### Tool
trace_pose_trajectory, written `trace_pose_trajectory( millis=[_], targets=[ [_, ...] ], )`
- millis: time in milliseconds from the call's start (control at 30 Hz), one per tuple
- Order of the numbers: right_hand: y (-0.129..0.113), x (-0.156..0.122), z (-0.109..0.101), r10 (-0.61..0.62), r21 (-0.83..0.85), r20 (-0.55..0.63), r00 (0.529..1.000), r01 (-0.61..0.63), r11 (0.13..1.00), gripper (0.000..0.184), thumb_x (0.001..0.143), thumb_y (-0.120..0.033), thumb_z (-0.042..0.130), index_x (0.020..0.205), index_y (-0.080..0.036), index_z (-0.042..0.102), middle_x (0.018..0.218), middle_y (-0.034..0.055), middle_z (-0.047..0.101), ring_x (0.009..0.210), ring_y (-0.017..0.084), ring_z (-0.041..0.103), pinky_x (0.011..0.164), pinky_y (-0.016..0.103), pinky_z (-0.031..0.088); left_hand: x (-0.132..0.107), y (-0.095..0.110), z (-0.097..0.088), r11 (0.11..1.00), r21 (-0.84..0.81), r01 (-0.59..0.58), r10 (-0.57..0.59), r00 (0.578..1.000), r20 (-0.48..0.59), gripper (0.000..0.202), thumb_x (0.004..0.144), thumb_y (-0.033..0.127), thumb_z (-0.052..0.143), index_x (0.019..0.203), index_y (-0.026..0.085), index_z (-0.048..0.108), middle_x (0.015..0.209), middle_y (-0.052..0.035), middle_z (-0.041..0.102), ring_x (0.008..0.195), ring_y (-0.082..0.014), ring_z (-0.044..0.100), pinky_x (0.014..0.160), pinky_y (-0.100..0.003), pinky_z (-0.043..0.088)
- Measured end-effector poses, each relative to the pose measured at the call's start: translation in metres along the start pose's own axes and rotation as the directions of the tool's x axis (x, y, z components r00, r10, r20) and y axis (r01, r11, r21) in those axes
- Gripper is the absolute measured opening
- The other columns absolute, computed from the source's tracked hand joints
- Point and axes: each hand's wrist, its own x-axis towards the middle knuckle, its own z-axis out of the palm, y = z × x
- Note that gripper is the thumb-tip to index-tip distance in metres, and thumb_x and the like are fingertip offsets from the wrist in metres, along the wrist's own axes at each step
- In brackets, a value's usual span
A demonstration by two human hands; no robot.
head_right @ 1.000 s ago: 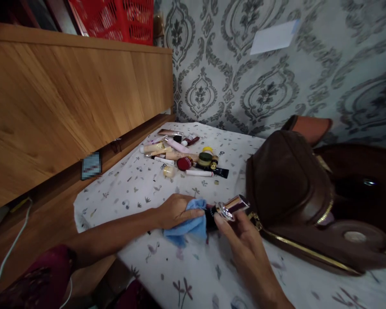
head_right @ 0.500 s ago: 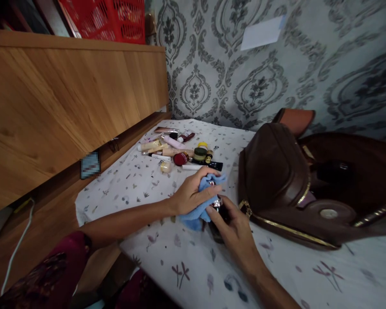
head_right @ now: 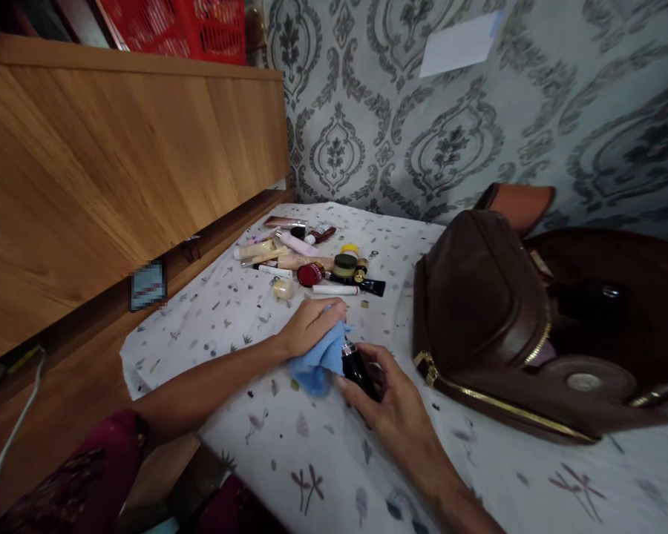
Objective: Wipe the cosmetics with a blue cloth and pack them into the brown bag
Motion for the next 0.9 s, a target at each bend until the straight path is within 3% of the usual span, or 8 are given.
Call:
trace_pose_trajectory(
  millis=[233,400,533,633,900],
  targets=[
    [-0.02,-0.004,-0.006,0.221,0.239,0.14,0.965,-0.249,0.938,0.059,0.068,-0.058,0.078,0.112,-0.02,0.07,0.082,0.0053,0.069,0.064,0.019,0.063,0.061,0.033,0.054,0.004,0.0,-0.003,0.971,-0.214,0.105,-0.112,0.993,-0.023,0.06,0.089,0.071,0.038,0.069,0.017,0.054,0.064,0.0011,0.051,0.065,-0.013,0.049,0.067,-0.027,0.043],
    [-0.021,-0.003,-0.005,0.316,0.384,0.139,0.938,-0.346,0.856,0.07,0.064,-0.06,0.08,0.123,-0.026,0.064,0.076,0.003,0.067,0.055,0.017,0.06,0.044,0.025,0.041,-0.002,0.009,0.003,0.916,-0.379,0.132,-0.123,0.991,0.049,0.058,0.077,0.075,0.058,0.082,0.018,0.055,0.069,0.0032,0.048,0.063,-0.0107,0.044,0.06,-0.025,0.038],
    [-0.019,-0.002,-0.002,0.352,0.454,0.166,0.921,-0.388,0.802,0.069,0.065,-0.059,0.08,0.123,-0.028,0.061,0.074,0.0008,0.065,0.056,0.017,0.061,0.048,0.027,0.045,-0.003,0.01,0.006,0.906,-0.397,0.149,-0.147,0.988,0.034,0.054,0.077,0.07,0.062,0.071,0.018,0.049,0.064,0.0048,0.041,0.059,-0.009,0.039,0.058,-0.025,0.035],
    [-0.019,-0.003,0.001,0.338,0.466,0.203,0.919,-0.394,0.792,0.065,0.068,-0.059,0.079,0.121,-0.027,0.06,0.087,0.004,0.069,0.065,0.018,0.064,0.056,0.03,0.051,-0.003,0.007,0.007,0.915,-0.379,0.142,-0.158,0.987,-0.01,0.055,0.083,0.069,0.056,0.065,0.019,0.042,0.061,0.0052,0.037,0.057,-0.0083,0.036,0.056,-0.025,0.033],
    [-0.015,-0.004,0.005,0.191,0.368,0.093,0.977,-0.212,0.905,0.049,0.063,-0.048,0.085,0.097,-0.022,0.062,0.102,0.005,0.066,0.083,0.019,0.063,0.071,0.03,0.054,-0.002,0.002,0.011,0.894,-0.418,0.162,-0.25,0.954,-0.166,0.054,0.081,0.069,0.059,0.068,0.019,0.043,0.06,0.0059,0.038,0.056,-0.0079,0.036,0.054,-0.023,0.033]
  ],
)
